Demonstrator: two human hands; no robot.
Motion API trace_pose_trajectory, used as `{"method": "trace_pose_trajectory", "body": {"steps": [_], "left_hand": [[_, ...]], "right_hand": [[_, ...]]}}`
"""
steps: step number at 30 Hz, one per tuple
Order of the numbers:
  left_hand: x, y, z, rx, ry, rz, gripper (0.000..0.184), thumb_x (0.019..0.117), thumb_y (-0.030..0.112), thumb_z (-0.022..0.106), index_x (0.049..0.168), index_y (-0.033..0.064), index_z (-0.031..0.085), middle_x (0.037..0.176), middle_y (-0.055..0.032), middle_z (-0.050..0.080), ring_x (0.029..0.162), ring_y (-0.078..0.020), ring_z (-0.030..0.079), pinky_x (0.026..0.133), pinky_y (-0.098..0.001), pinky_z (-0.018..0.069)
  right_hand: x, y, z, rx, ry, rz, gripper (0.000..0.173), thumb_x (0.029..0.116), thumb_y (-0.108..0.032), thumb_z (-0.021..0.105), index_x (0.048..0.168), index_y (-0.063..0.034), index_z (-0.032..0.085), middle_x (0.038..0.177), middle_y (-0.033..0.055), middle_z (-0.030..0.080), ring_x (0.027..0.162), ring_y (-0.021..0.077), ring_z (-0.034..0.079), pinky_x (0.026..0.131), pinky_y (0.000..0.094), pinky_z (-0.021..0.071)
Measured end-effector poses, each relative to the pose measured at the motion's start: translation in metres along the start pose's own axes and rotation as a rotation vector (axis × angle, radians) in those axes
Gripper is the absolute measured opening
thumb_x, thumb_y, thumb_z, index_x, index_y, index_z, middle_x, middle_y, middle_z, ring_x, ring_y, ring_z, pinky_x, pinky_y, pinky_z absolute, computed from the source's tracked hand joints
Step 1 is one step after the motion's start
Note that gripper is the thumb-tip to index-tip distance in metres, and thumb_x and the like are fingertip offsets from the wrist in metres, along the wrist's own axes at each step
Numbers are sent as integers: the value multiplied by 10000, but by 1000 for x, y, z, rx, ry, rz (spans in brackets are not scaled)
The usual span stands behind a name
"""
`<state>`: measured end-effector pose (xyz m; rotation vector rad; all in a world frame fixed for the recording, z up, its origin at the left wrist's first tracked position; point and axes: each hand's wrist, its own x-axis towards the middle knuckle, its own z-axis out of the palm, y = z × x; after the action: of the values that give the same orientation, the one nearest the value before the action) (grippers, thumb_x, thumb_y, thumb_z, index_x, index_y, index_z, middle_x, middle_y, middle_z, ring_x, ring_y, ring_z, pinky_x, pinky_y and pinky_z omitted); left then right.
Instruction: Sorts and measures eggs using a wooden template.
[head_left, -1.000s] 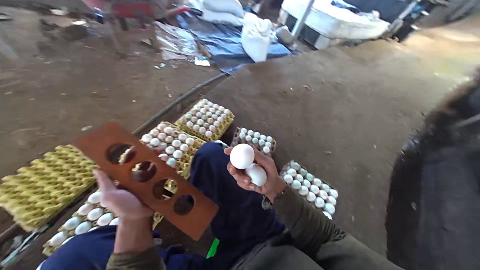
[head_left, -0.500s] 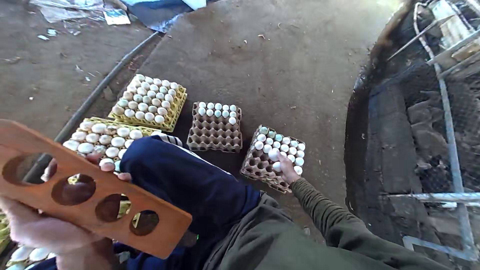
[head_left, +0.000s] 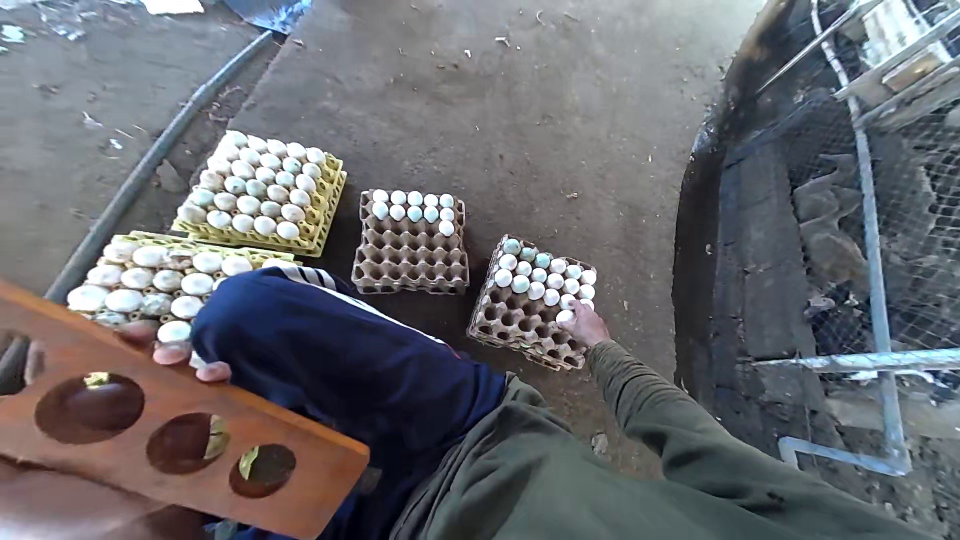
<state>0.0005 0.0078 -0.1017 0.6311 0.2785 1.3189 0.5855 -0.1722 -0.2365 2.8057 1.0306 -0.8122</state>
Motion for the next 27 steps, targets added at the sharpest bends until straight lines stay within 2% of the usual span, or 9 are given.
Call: {"method": "trace_pose_trajectory", "body": {"steps": [3, 6, 8, 9, 11, 13, 18, 22, 27], "left_hand": [[-1, 2, 12, 59, 69, 10, 781, 960, 744, 226, 1295, 137, 585, 1206, -137, 648, 1007, -297, 680, 840, -475, 588], [1, 3, 22, 47, 49, -20, 769, 991, 693, 149, 1355, 143, 545, 1218, -121, 635, 1007, -297, 677, 833, -483, 591], [2, 1, 41, 93, 113, -12, 768, 980, 716, 134, 1279, 190, 608, 1158, -91, 687, 947, -274, 707, 777, -472, 616], [2, 0, 47, 81, 136, -6, 773, 983, 718, 124, 1273, 204, 623, 1147, -90, 700, 933, -272, 715, 758, -470, 621], [2, -5, 49, 20, 142, 9, 771, 979, 724, 111, 1306, 242, 616, 1158, -110, 701, 946, -291, 714, 748, -480, 618], [2, -8, 48, -26, 158, 14, 808, 960, 751, 66, 1343, 271, 591, 1183, -134, 696, 969, -316, 713, 770, -508, 615], [-1, -12, 55, 13, 292, 45, 829, 985, 701, 6, 1341, 228, 587, 1097, -135, 733, 943, -277, 731, 783, -441, 623], [-4, -8, 64, 45, 479, 55, 805, 1023, 629, -11, 1289, 210, 623, 940, -71, 749, 837, -172, 733, 706, -356, 622], [-8, 3, 66, -8, 542, 61, 773, 1041, 615, 33, 1242, 170, 633, 914, -78, 740, 824, -173, 730, 705, -352, 620]], "right_hand": [[-9, -25, -22, 404, 45, 74, 508, 1017, -351, 626, 1384, -5, 567, 1279, 238, 643, 1173, 364, 631, 1026, 533, 482], [-37, -73, -48, 1145, -144, 124, 349, 1096, -347, 405, 1141, -81, 626, 904, 69, 649, 751, 171, 637, 665, 335, 556], [-62, -111, -63, 1441, -419, -232, 344, 1045, -333, 372, 1035, -105, 629, 907, 61, 681, 752, 175, 678, 646, 330, 593], [-74, -135, -68, 1483, -579, -472, 274, 956, -335, 488, 1048, -136, 653, 988, 63, 699, 827, 179, 700, 696, 328, 607], [-103, -194, -79, 1435, -868, -841, 331, 863, -353, 713, 1141, -183, 660, 1144, 65, 676, 975, 190, 693, 803, 336, 605], [-143, -256, -89, 1266, -983, -1096, 328, 898, -279, 696, 1206, -195, 617, 1191, 45, 645, 1017, 181, 680, 852, 346, 608], [-239, -366, -85, 752, -443, -1503, 488, 904, -165, 712, 1310, -16, 486, 1160, 75, 676, 1000, 150, 706, 857, 343, 631], [-264, -411, -63, 418, -41, -1678, 420, 893, -276, 769, 1207, -24, 652, 1122, 114, 699, 970, 142, 704, 845, 321, 610], [-265, -430, -43, 280, 102, -1791, 327, 921, -283, 741, 1183, -88, 727, 1166, 89, 700, 1111, 216, 654, 935, 352, 564]]}}
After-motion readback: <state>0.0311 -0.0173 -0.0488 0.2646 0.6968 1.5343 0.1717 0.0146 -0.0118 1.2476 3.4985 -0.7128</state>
